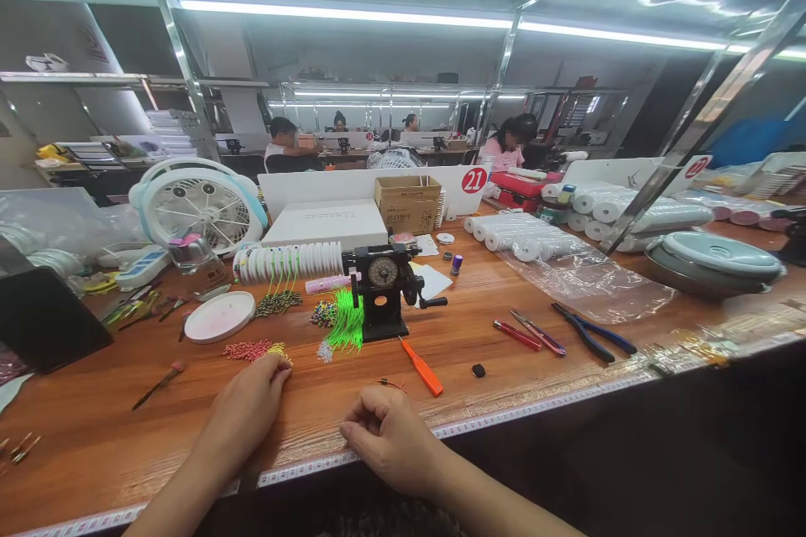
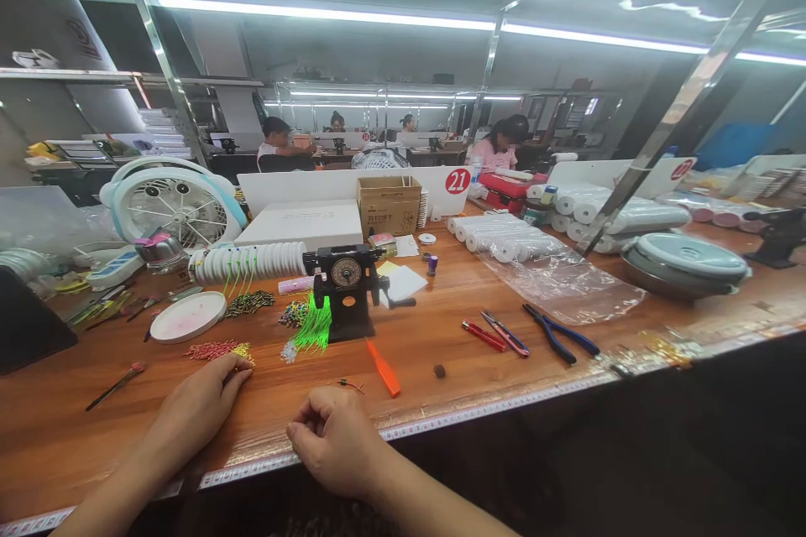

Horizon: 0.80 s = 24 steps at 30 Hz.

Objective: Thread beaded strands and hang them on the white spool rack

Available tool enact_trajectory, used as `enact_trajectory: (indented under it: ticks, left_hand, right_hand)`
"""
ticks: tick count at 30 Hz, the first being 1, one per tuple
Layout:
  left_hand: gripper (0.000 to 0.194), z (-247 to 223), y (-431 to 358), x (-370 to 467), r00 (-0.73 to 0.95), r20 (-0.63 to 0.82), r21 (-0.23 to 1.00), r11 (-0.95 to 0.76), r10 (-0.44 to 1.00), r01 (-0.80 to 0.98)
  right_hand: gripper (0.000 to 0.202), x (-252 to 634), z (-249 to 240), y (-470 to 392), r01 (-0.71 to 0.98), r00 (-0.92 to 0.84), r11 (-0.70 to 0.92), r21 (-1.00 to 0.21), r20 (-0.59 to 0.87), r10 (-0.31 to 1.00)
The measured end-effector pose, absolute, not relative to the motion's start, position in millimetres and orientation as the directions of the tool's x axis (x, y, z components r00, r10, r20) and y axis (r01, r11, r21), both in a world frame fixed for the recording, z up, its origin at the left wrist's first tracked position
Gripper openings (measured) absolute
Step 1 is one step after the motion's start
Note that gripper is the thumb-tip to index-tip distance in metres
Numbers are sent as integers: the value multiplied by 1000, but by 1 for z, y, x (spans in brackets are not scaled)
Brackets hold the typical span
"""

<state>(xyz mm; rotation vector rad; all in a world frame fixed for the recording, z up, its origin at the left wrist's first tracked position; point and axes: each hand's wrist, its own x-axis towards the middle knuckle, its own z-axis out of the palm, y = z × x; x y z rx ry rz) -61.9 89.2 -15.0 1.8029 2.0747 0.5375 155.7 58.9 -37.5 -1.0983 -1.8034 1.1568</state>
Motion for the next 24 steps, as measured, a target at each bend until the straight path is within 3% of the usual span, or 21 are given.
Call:
enact_trajectory:
  ticks: [5,11,16,24]
  left_hand:
    - [16,-15,85,-60,-144,45,683,74,989,727]
    - [36,-9,71,-31,-137,-160,950,190,978,247]
    - [41,-5,60,-7,-108,-265,962,255,958,-94]
    - [40,-5,52,4,-125,-241,948,206,962,-241]
  right_hand:
    - [10,155,-37,60,216,-373,188,-958,97,923]
    - [22,152,-29,65,-172,-339,-179,-969,-112,934]
    - [27,145,-23,60,-422,-386,-312,-851,-143,912]
    - [30,139,-12,54,-421,-290,-204,-884,-82,954]
